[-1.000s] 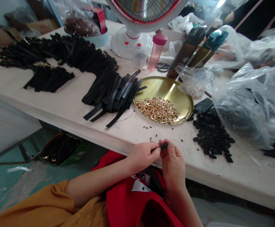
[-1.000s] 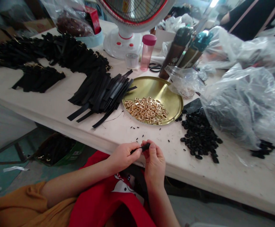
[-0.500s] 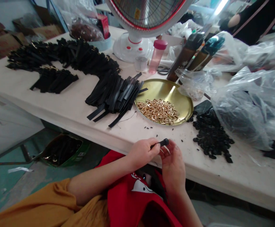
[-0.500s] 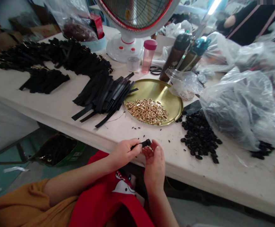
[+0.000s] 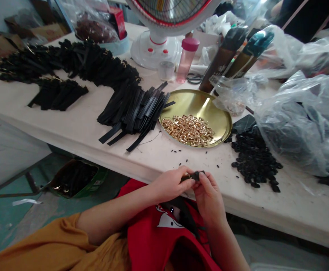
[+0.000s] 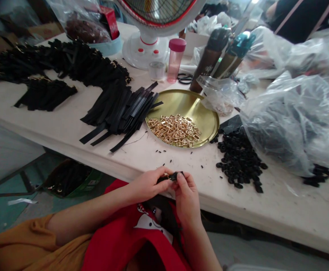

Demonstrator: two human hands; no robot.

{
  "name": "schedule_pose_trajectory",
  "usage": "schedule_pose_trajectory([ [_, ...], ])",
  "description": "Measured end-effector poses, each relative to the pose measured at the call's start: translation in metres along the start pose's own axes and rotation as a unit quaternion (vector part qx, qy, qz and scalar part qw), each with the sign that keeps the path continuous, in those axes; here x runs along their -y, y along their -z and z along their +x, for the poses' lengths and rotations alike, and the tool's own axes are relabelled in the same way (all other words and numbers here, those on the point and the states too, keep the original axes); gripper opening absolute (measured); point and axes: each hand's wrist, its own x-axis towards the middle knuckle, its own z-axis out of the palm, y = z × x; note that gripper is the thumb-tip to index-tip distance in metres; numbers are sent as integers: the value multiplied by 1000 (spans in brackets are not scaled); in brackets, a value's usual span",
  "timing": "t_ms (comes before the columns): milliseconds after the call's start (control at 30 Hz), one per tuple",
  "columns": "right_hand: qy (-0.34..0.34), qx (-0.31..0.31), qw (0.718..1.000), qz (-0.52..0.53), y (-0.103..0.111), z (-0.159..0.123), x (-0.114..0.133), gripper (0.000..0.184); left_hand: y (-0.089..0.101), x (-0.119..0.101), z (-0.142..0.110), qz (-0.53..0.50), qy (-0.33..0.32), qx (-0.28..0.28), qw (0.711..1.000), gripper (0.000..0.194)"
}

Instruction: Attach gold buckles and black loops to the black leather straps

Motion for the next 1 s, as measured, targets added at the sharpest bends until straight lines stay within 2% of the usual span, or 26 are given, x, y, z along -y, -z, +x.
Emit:
schedule_pose_trajectory([
  [100,4,-13,1000,1,0,2,2,18,5,3,-1,-57,21,12,998,33],
  [300,-5,-13,996,-85,-6,-7,-5,18,3,10,-1,-106,44,-33,993,21],
  [400,39,0,991,-126,-4,-10,-5,28,5,15,0,-113,68,-12,991,16],
  [500,60,29,992,-107,-2,-13,-2,38,8,14,-1,-109,66,18,992,16],
  [633,-8,57,992,-116,-2,-15,2,19,11,4,-8,-21,33,-16,999,16],
  [733,-77,105,986,-101,-2,-16,5,26,11,-2,-14,23,28,-41,999,16],
  [833,-136,159,976,-57,-1,-17,8,23,10,-3,-17,60,36,-47,996,18],
  [933,-171,178,969,-16,0,-19,9,21,10,-1,-18,80,22,-40,996,18],
  [1000,-171,181,969,0,0,-20,8,18,10,1,-18,86,12,-30,996,17],
])
